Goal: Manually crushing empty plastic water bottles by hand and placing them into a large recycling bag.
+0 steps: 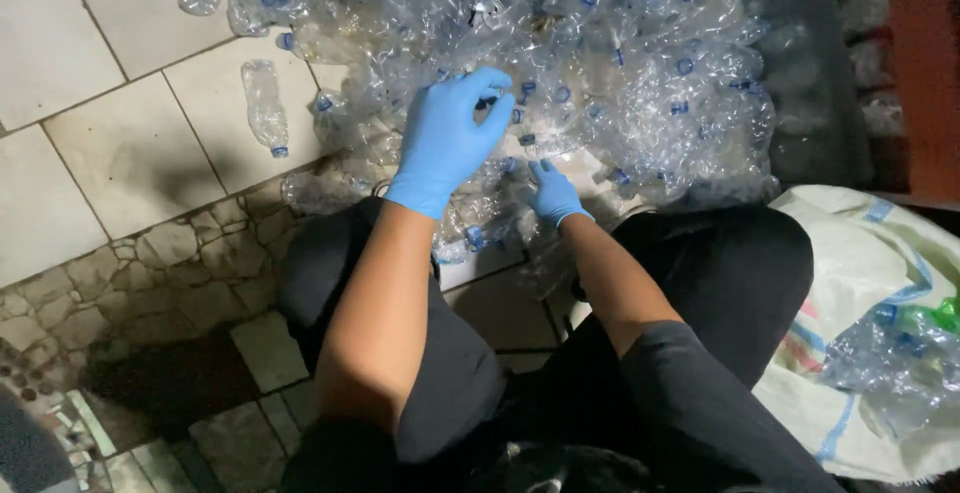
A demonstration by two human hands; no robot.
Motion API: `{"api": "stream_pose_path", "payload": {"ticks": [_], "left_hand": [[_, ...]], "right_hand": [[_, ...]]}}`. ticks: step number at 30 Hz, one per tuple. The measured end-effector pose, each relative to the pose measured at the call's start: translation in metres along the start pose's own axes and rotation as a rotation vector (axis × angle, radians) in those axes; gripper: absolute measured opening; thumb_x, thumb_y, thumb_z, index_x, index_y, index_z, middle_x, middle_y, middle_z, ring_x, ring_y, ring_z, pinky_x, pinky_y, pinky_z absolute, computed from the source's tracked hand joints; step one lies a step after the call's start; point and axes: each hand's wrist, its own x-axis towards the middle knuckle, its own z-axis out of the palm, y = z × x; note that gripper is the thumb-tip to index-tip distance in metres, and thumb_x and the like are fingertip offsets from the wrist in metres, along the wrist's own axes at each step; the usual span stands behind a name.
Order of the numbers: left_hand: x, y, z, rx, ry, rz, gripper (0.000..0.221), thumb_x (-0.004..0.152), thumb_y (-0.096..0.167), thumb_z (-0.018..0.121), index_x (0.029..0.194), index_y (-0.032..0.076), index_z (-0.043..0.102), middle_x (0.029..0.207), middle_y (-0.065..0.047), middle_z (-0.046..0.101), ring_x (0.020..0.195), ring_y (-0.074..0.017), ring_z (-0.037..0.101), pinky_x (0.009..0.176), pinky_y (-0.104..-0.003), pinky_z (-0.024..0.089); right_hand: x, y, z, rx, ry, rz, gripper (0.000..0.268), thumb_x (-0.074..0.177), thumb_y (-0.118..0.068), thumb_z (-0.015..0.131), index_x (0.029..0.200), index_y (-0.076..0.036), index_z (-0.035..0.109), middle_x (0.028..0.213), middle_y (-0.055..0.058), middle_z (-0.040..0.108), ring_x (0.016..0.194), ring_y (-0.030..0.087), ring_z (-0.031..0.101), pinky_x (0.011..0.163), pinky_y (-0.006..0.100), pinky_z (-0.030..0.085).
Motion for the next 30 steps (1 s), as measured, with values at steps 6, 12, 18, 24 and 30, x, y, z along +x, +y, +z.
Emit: {"api": "stream_pose_path", "payload": {"ticks": [6, 12, 18, 24, 30], "left_hand": [[0.0, 0.003, 0.004, 0.041, -0.065, -0.018, 0.018, 0.101, 0.021, 0.066, 0.112, 0.01, 0.075, 0.094, -0.016, 0.078, 0.096, -0.0309, 0.076, 0.085, -0.043, 0.061], [-0.002, 0.001, 0.004, 0.142, -0.149, -0.067, 0.023, 0.101, 0.028, 0.064, 0.116, 0.012, 0.074, 0.097, -0.013, 0.079, 0.1, -0.03, 0.075, 0.09, -0.045, 0.059], [-0.011, 0.002, 0.01, 0.178, -0.321, -0.223, 0.041, 0.1, 0.04, 0.061, 0.13, 0.013, 0.068, 0.114, -0.016, 0.076, 0.115, -0.0357, 0.069, 0.101, -0.052, 0.052], [-0.024, -0.01, 0.027, 0.404, -0.579, -0.284, 0.106, 0.074, 0.067, 0.073, 0.16, 0.019, 0.035, 0.162, -0.014, 0.04, 0.15, -0.0347, 0.036, 0.121, -0.054, 0.024], [-0.05, 0.007, 0.047, -0.081, -0.372, -0.265, 0.059, 0.087, 0.029, 0.068, 0.141, 0.006, 0.058, 0.136, -0.022, 0.066, 0.135, -0.0404, 0.055, 0.117, -0.053, 0.038]], "right_hand": [[-0.002, 0.002, 0.027, 0.192, 0.054, 0.008, 0.061, 0.098, -0.03, 0.061, 0.154, -0.013, 0.044, 0.144, 0.027, 0.054, 0.133, 0.046, 0.055, 0.112, 0.056, 0.048], [0.017, -0.001, 0.02, 0.19, 0.026, 0.03, 0.045, 0.083, -0.049, 0.07, 0.116, -0.018, 0.074, 0.109, 0.012, 0.076, 0.114, 0.036, 0.069, 0.101, 0.051, 0.054], [0.011, -0.031, -0.068, 0.588, 0.124, 0.017, 0.027, 0.084, -0.047, 0.069, 0.09, -0.022, 0.079, 0.07, 0.004, 0.071, 0.063, 0.018, 0.069, 0.071, 0.034, 0.057], [-0.062, -0.078, -0.201, 0.952, 0.256, -0.202, 0.015, 0.089, -0.024, 0.069, 0.09, -0.011, 0.075, 0.068, 0.01, 0.062, 0.059, 0.019, 0.062, 0.057, 0.031, 0.056], [-0.131, -0.084, -0.24, 1.024, 0.379, -0.329, 0.02, 0.098, -0.03, 0.07, 0.1, -0.01, 0.073, 0.074, 0.01, 0.063, 0.066, 0.02, 0.066, 0.062, 0.029, 0.053]]}}
